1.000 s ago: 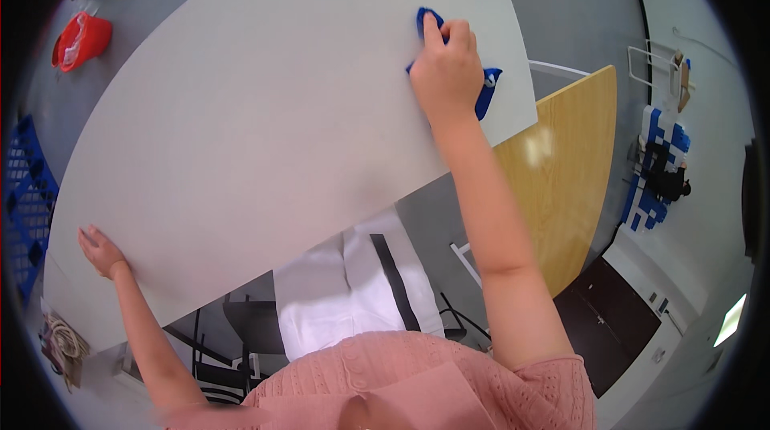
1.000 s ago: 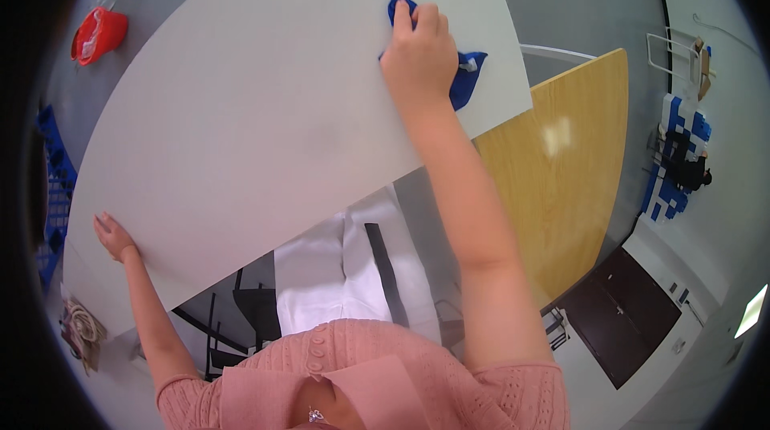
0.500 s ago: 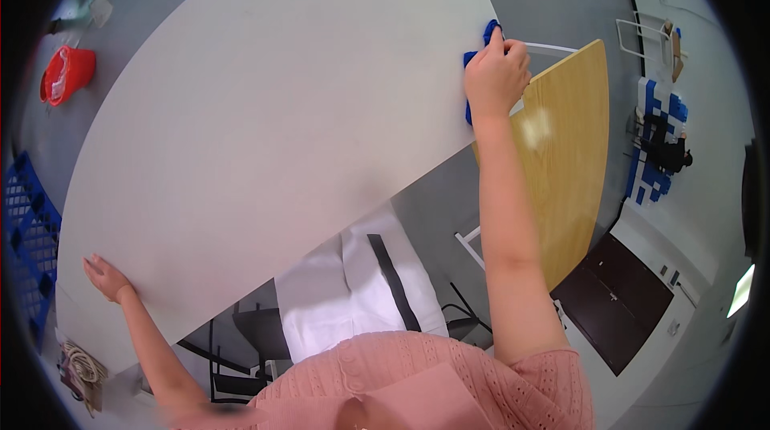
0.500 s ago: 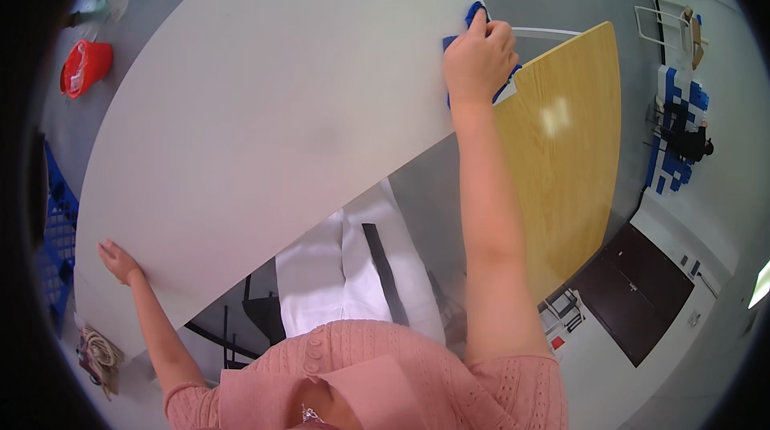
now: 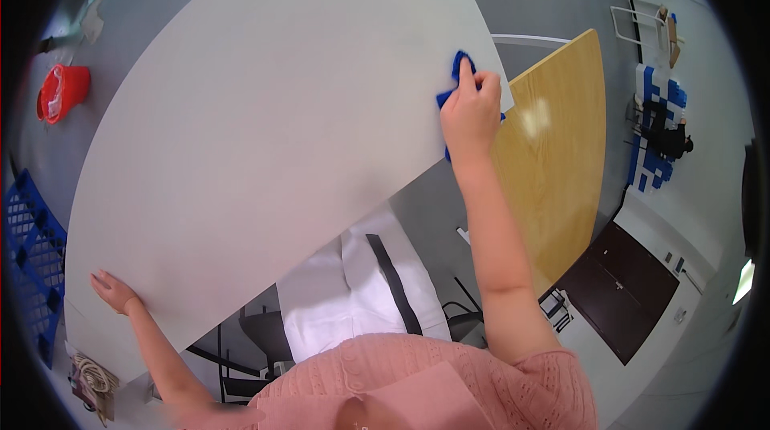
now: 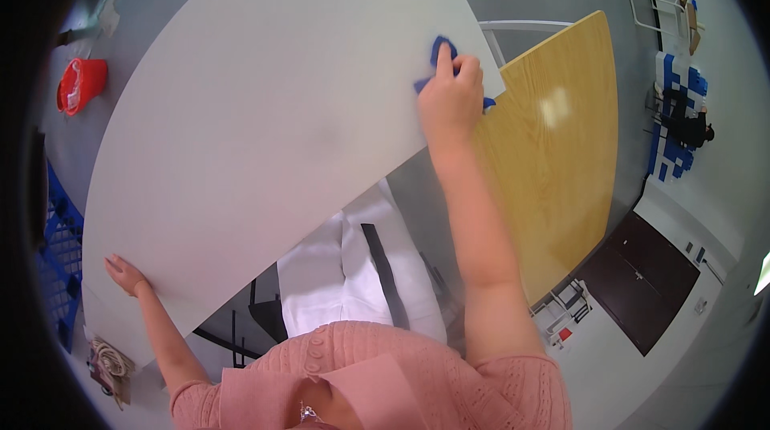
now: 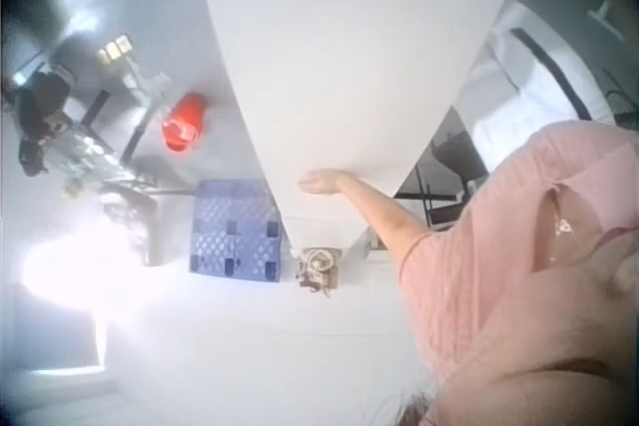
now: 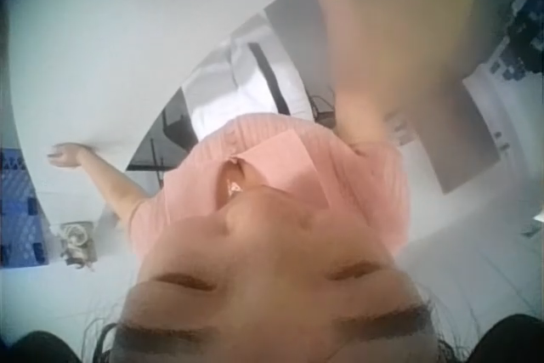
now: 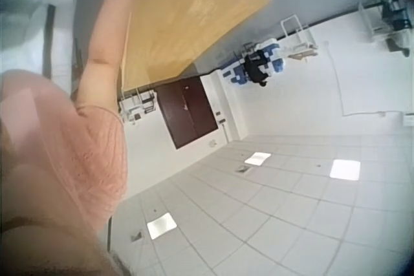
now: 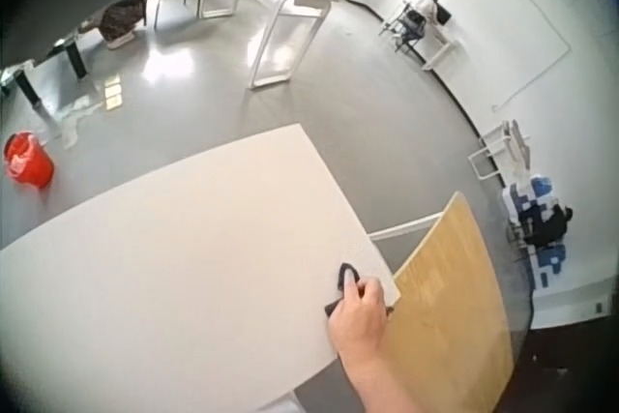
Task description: Wiping a white table surface with a blue cloth.
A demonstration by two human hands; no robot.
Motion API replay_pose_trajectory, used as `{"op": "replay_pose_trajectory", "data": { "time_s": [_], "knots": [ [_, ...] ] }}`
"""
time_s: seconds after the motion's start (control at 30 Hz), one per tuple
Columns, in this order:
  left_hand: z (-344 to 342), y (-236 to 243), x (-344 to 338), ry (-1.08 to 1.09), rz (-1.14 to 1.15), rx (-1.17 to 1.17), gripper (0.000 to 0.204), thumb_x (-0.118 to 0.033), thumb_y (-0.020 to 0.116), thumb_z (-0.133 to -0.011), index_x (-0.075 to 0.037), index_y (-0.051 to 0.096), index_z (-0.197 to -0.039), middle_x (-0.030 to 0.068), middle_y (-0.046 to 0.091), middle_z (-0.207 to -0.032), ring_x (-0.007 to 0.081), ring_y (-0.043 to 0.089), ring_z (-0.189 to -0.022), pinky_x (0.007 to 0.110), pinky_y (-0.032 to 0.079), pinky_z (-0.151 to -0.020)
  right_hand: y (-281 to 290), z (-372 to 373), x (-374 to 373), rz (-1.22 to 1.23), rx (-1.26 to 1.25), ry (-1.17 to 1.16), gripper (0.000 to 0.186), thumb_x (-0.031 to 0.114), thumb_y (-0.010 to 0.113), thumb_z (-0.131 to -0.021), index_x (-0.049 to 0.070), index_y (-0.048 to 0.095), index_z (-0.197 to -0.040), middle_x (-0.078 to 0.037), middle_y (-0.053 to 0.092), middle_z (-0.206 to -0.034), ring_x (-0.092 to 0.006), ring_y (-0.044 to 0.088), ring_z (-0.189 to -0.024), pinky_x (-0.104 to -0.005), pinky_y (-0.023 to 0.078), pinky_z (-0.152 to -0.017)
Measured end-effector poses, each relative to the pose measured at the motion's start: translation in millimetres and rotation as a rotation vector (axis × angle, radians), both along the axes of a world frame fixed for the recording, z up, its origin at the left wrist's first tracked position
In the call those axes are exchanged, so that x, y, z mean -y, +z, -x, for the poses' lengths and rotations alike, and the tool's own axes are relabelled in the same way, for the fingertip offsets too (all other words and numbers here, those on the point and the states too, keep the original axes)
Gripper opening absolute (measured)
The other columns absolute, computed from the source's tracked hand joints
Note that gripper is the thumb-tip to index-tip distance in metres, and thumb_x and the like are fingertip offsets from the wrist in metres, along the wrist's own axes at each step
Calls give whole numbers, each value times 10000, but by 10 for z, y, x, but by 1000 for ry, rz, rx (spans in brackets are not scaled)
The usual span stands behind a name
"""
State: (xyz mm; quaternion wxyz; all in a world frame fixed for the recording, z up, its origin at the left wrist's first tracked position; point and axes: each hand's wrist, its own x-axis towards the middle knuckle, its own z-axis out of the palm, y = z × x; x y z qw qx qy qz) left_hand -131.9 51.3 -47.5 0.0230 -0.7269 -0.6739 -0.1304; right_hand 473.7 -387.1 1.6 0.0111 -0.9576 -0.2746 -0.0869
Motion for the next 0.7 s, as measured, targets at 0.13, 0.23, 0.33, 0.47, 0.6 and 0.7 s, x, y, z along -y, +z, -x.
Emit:
{"op": "replay_pose_trajectory", "data": {
  "time_s": [0.13, 0.23, 0.33, 0.47, 0.6, 0.7],
  "knots": [
    [152, 37, -89, -3, -7, 0, 577, -446, 426, -1000, -25, 465, -1392, 157, 465, -1444, 326, 446, -1313, 397, 352, -1097, 27, 155, 50, 27, -21, 43, 383, 1, 600, -788, 24, 647, -1167, -88, 500, -932, -262, 555, -859, -356, 498, -690],
    [-359, 106, 169, 87, 69, 17, 570, -432, 435, -1001, -15, 465, -1389, 164, 473, -1435, 328, 443, -1316, 391, 348, -1101, 60, -141, -7, 37, 13, 23, 391, 1, 603, -785, 22, 644, -1173, -90, 500, -925, -263, 559, -836, -353, 500, -680],
    [36, 50, -27, -6, -3, 42, 572, -431, 444, -998, -17, 464, -1392, 164, 472, -1437, 324, 439, -1322, 386, 345, -1105, 48, 4, -19, -28, -23, -5, 378, 9, 602, -786, 18, 646, -1162, -89, 502, -921, -262, 563, -819, -353, 504, -666],
    [111, 8, -71, 19, 22, 62, 585, -443, 449, -993, -18, 461, -1395, 166, 470, -1439, 321, 436, -1327, 383, 341, -1108, 33, 143, 111, -38, -14, 26, 342, 21, 590, -823, 33, 662, -1157, -83, 509, -920, -249, 575, -816, -358, 513, -617],
    [15, 9, -42, 17, 30, 60, 595, -451, 448, -991, -18, 459, -1398, 169, 466, -1442, 321, 440, -1324, 388, 343, -1107, 82, -181, -78, -34, -25, 28, 376, 22, 608, -792, 18, 644, -1166, -89, 498, -920, -256, 561, -837, -350, 503, -662],
    [-12, 45, -6, 30, 35, 83, 598, -452, 444, -992, -14, 457, -1399, 174, 466, -1441, 324, 442, -1322, 392, 344, -1106, 32, -75, -12, -20, 0, 31, 377, 29, 600, -809, 23, 634, -1185, -89, 499, -935, -268, 553, -857, -375, 491, -689]
  ]
}}
